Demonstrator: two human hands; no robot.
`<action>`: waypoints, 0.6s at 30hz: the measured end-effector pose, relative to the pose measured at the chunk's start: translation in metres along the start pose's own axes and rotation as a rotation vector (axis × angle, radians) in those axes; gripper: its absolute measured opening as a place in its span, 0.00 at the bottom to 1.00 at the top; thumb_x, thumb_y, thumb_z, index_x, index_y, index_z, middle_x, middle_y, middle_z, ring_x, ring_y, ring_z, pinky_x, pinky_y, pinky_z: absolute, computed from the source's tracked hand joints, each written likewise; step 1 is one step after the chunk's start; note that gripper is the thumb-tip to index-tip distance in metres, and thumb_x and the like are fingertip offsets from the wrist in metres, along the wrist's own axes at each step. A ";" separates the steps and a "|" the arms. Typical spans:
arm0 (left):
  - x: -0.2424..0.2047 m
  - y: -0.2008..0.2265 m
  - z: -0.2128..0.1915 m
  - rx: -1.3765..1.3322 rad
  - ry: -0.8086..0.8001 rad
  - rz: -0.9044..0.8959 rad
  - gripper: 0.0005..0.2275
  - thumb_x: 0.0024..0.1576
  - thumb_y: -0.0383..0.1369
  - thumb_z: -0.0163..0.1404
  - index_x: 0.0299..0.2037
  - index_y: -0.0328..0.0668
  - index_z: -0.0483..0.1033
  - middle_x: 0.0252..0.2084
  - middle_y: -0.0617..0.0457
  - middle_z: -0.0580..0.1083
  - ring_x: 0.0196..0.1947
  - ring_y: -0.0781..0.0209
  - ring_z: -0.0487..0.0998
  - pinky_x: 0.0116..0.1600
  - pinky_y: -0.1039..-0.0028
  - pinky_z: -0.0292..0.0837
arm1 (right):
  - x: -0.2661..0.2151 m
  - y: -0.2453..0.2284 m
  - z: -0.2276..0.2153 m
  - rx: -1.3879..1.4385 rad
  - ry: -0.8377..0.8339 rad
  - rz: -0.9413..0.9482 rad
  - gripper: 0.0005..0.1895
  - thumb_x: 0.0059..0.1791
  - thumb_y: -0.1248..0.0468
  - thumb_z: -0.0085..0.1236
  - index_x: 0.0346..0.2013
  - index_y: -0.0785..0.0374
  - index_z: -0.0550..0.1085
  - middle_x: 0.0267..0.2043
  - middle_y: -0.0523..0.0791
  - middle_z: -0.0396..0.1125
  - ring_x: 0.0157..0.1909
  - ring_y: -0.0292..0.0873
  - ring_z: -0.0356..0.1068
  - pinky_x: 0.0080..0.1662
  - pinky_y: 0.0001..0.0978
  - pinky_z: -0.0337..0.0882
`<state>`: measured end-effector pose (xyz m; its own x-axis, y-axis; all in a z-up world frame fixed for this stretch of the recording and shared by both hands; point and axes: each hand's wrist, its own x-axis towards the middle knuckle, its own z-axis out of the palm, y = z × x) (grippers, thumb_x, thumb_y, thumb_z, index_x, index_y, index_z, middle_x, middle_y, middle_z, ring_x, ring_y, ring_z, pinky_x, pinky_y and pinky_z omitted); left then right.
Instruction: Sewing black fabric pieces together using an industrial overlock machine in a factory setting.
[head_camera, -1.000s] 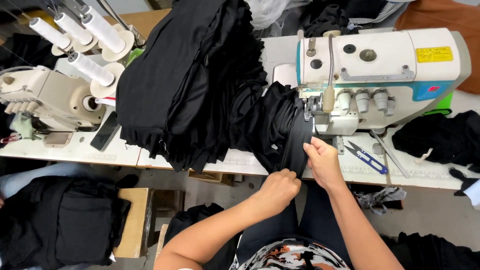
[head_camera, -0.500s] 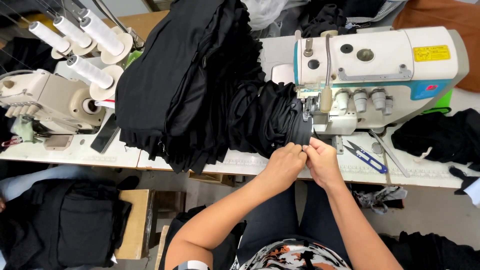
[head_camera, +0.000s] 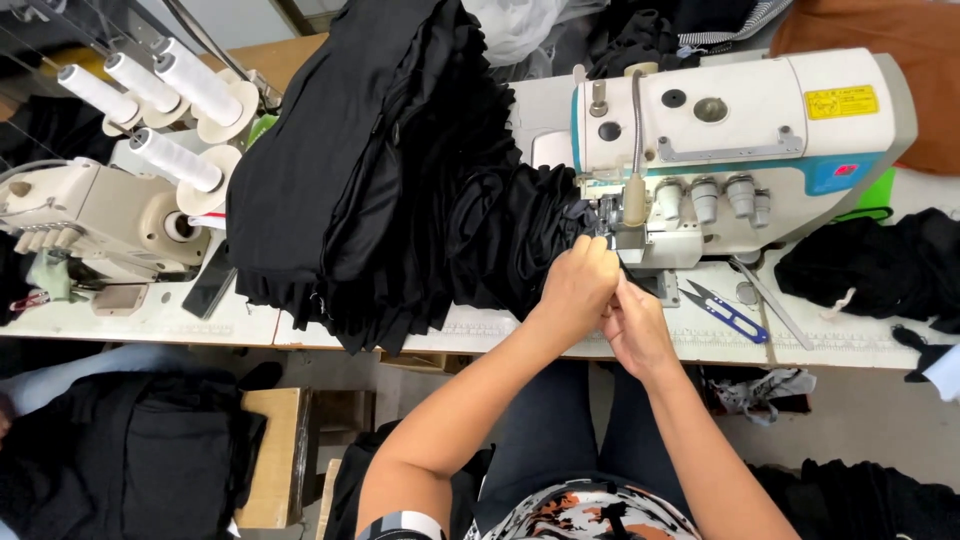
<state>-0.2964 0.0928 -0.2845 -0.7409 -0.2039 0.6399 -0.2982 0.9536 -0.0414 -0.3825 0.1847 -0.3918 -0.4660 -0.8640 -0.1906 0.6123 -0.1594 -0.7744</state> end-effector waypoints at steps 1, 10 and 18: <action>-0.001 0.002 0.002 -0.001 0.001 0.002 0.13 0.38 0.26 0.59 0.20 0.43 0.62 0.25 0.55 0.59 0.29 0.55 0.66 0.30 0.70 0.63 | 0.002 0.002 -0.003 0.000 0.001 -0.002 0.23 0.63 0.54 0.42 0.50 0.74 0.74 0.43 0.57 0.74 0.41 0.47 0.76 0.46 0.50 0.80; -0.026 0.019 0.006 0.066 0.066 -0.079 0.08 0.46 0.20 0.55 0.27 0.35 0.66 0.27 0.52 0.57 0.28 0.54 0.60 0.36 0.70 0.63 | -0.016 -0.009 0.007 0.011 -0.074 0.038 0.28 0.62 0.50 0.38 0.55 0.74 0.72 0.45 0.56 0.74 0.46 0.50 0.77 0.50 0.50 0.78; -0.020 0.012 0.020 0.089 0.042 -0.130 0.13 0.41 0.25 0.57 0.24 0.42 0.61 0.27 0.53 0.57 0.27 0.55 0.62 0.31 0.70 0.62 | -0.009 0.012 0.000 0.076 -0.110 0.038 0.30 0.63 0.48 0.34 0.55 0.73 0.74 0.46 0.53 0.73 0.45 0.47 0.76 0.49 0.47 0.79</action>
<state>-0.2976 0.1042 -0.3128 -0.6671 -0.3130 0.6761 -0.4436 0.8959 -0.0229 -0.3707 0.1905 -0.3995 -0.3712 -0.9166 -0.1487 0.6767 -0.1574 -0.7192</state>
